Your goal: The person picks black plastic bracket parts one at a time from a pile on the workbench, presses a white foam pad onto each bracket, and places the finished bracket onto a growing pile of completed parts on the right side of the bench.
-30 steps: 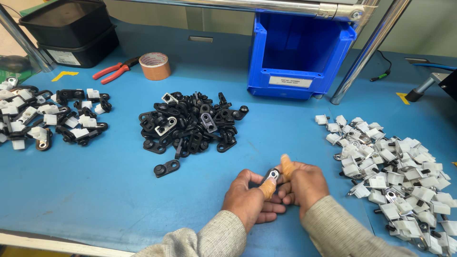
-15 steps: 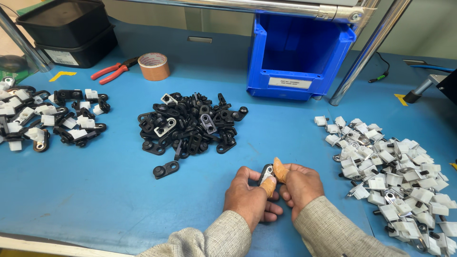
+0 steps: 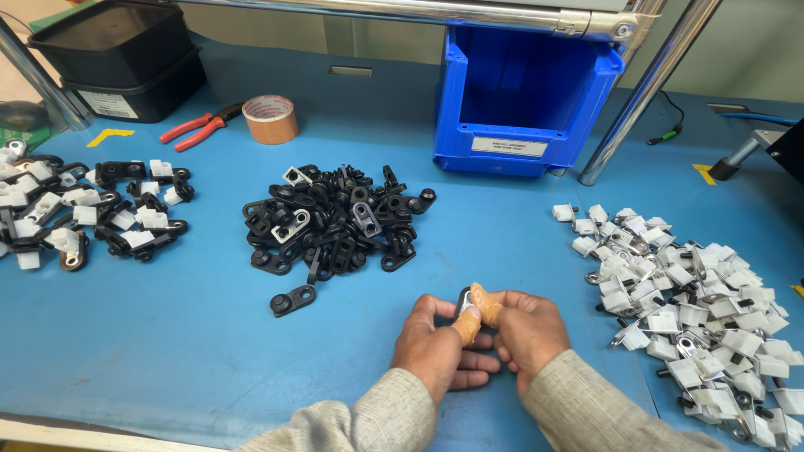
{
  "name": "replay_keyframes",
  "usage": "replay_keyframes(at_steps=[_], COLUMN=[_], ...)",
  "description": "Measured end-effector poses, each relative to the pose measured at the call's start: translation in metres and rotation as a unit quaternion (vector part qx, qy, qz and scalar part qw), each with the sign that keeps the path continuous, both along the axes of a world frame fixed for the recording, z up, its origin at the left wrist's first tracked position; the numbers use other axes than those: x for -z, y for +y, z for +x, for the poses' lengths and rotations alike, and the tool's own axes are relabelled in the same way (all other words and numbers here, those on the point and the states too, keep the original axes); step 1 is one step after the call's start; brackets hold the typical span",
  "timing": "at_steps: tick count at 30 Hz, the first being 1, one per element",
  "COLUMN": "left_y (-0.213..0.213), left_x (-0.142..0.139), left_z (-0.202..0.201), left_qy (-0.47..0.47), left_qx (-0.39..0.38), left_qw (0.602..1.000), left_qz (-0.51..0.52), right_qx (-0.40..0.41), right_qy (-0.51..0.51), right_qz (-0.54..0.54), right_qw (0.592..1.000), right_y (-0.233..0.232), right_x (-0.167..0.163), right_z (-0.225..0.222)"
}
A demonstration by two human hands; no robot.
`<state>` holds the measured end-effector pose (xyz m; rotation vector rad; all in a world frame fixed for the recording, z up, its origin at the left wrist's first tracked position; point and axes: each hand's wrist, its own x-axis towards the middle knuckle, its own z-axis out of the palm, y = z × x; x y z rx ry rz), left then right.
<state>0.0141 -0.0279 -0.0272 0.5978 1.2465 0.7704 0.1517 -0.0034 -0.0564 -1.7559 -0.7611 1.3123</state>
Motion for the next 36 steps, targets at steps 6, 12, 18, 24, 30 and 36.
replay_keyframes(at_steps=[6,12,18,24,30,36], left_y=[-0.002,0.0,-0.004,-0.002,0.006,0.012], left_x=[-0.007,-0.007,-0.011,-0.015,-0.003,0.009], left_z=[0.005,-0.001,0.002,0.003,0.002,-0.003], left_qy=[0.042,-0.01,-0.003,0.016,-0.014,-0.046], left_qx=[-0.009,0.005,-0.019,-0.04,-0.059,-0.042], left_qw=[0.999,1.0,1.0,0.998,0.997,0.996], left_qz=[-0.005,-0.021,-0.012,-0.037,-0.043,-0.07], right_qx=[0.095,0.011,0.019,0.015,-0.163,-0.293], right_qy=[0.068,0.057,-0.014,-0.039,-0.174,-0.131], right_qz=[-0.011,-0.013,0.017,0.004,0.068,0.085], right_qw=[0.993,0.998,1.0,0.999,0.969,0.943], right_y=[0.004,-0.013,-0.008,-0.015,-0.045,-0.044], right_x=[-0.001,-0.013,-0.013,-0.025,-0.021,-0.012], right_z=[-0.001,-0.001,-0.011,-0.018,-0.014,0.019])
